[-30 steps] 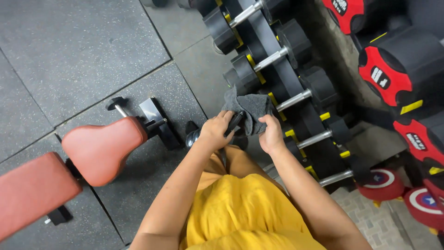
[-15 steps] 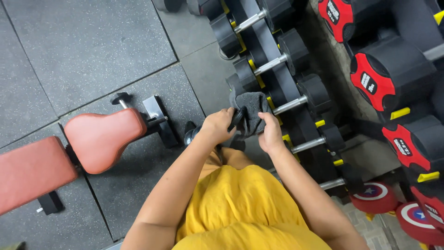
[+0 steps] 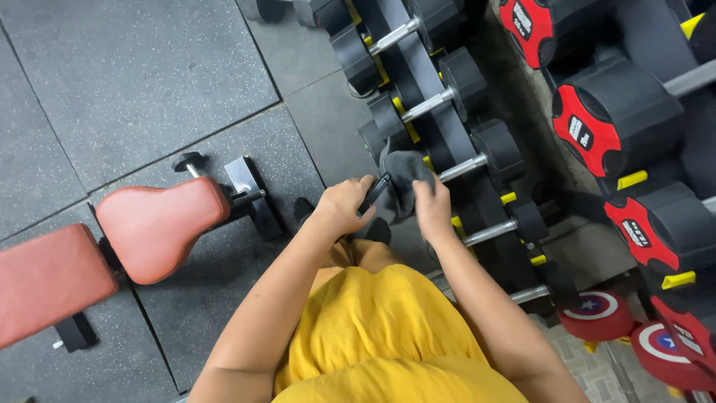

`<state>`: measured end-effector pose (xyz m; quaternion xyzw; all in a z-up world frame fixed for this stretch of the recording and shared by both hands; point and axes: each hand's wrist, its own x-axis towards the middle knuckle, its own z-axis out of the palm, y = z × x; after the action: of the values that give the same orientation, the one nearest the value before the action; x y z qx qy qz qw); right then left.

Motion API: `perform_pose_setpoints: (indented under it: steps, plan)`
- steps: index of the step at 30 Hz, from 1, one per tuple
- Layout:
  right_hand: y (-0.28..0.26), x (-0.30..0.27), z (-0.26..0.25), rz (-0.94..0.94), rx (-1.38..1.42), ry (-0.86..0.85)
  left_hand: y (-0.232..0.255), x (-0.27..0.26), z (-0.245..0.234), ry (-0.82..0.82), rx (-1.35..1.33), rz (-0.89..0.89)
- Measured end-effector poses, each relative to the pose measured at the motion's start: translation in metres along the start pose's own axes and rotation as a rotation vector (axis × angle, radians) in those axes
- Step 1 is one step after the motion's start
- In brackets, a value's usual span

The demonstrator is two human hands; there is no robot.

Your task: Cleaning and wiping dumbbells on a rack in a gym.

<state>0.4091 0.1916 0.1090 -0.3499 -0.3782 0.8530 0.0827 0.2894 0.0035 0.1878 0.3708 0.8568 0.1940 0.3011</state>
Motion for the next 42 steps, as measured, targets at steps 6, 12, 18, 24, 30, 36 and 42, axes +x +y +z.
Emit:
perform_pose_setpoints:
  steps: [6,12,18,24,30,36,42]
  plan:
    - [-0.003,0.010,0.016,-0.251,-0.826,0.089,-0.014,0.003,-0.007,-0.004,0.077,-0.009]
    - [-0.015,0.018,0.065,0.342,0.308,-0.056,-0.033,0.024,-0.021,-0.117,0.096,-0.037]
    - [0.027,0.040,0.089,0.410,0.192,-0.129,-0.073,0.029,-0.047,-0.166,0.022,-0.003]
    - [0.088,0.087,0.085,0.586,0.412,-0.066,-0.159,0.037,-0.047,-0.028,-0.216,0.346]
    - [0.097,0.109,0.104,0.493,0.525,-0.106,-0.184,0.052,-0.091,-0.060,-0.168,0.316]
    - [0.055,0.120,0.116,0.374,0.539,0.011,-0.178,0.076,-0.134,-0.120,-0.231,0.210]
    - [-0.008,0.179,0.069,0.349,0.360,0.361,-0.192,0.113,-0.122,0.005,-0.343,0.361]
